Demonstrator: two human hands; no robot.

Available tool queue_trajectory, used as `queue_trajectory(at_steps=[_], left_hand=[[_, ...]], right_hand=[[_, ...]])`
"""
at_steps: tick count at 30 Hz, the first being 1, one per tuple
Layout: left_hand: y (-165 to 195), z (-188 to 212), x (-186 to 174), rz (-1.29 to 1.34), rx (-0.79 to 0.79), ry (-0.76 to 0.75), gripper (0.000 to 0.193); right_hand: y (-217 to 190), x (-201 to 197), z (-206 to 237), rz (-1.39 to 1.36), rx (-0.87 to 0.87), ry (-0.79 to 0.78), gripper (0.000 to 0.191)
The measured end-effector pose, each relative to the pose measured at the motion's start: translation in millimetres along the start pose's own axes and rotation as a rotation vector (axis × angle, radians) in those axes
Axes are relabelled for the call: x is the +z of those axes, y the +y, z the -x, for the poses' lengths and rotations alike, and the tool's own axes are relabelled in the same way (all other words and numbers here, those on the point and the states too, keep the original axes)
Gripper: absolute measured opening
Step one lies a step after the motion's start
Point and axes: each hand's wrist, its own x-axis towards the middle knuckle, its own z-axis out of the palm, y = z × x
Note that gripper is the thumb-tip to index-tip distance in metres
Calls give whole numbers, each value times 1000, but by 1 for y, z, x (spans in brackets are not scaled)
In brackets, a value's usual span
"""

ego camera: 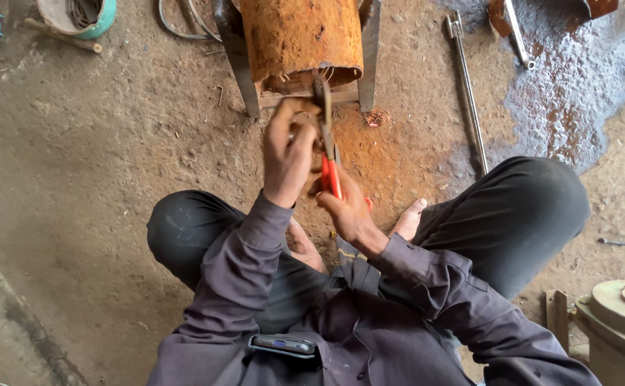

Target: The person sits on the floor and uses pliers to cut copper wires protruding from a cylindrical metal object. The person repeatedly pulls and snips the wires, leaving cut pieces on the floor.

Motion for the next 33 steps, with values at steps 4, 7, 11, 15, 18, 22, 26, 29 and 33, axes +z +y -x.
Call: queue_trajectory(at_steps=[4, 7, 11, 15, 18, 22, 26, 29, 33], left_hand=[[7, 8, -13, -23, 48, 100, 11], [14, 9, -18, -2, -30, 152, 15], [21, 5, -19, 30, -23, 152, 14], [24, 3, -21, -32, -51, 157, 16], [23, 2, -23, -20, -72, 152, 17], [19, -2, -24, -47, -2, 129, 17], [18, -3, -25, -187, 22, 133, 24], [17, -3, -26, -71, -16, 91, 21], [20, -7, -28, -147, 149, 62, 14]], right_hand=[[-10, 1, -10, -316, 174, -252, 50], [-24, 0, -17, -447, 272, -386, 49], [-43, 3, -21, -496, 268, -405, 51], [-51, 6, -20, -602, 330, -437, 57], [-46, 9, -21, -672, 299, -440, 58], [-28, 19, -31, -595, 198, -319, 56], [-6, 32, -46, -547, 8, -252, 58], [5, 38, -54, -542, -150, -245, 53], [17, 47, -63, -617, -150, -181, 45]])
